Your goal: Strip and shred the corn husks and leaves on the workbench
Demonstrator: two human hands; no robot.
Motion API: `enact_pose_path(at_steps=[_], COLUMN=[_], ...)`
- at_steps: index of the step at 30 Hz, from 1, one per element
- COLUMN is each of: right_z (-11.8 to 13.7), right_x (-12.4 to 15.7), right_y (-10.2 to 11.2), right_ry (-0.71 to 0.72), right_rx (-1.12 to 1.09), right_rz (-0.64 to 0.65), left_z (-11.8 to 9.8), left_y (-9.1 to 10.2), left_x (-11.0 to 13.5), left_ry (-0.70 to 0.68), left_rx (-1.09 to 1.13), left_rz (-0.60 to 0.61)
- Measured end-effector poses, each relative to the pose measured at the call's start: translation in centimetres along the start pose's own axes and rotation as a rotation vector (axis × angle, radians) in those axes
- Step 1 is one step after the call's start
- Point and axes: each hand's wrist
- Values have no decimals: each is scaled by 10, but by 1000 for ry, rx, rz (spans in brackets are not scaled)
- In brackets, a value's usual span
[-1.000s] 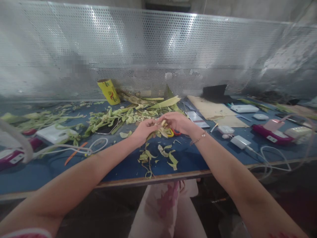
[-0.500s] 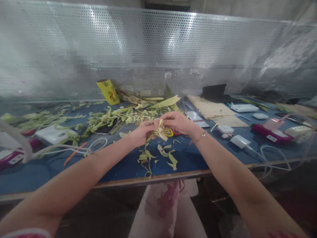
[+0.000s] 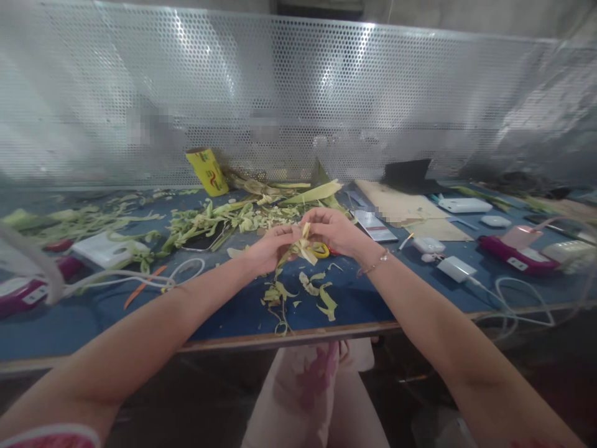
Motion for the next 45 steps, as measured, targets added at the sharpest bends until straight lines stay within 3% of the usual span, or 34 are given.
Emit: enact_pose_path(at_steps=[10,16,25,29,34,45], right_z=[5,-1,-1,4,8,8], right_x=[4,1,0,1,4,5], right_y=[-5,-1,-2,-2,0,1], right_ry=[-147,-49,13,-67,-208,-246], right_rx=[-115,-64,-44,-78,-219,-342], right_rz=[71,-31,-39,-79,0,33], left_z=[-1,-2,-7,-7,-5,-4], left_y=[-2,-1,-3,-3,-1,0], left_x=[3,3,4,4,3,2], left_ry=[42,67,98,91,53,25], left_rx=[32,61,97,85,74,67], left_rz=[49,10,-32,-38,-11,7])
Point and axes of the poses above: each hand's wrist, its own x-axis away from the middle knuckle, its own y-axis out of the back of the hand, z = x × y, and after that the axes turned 15 degrees about -x, right-handed
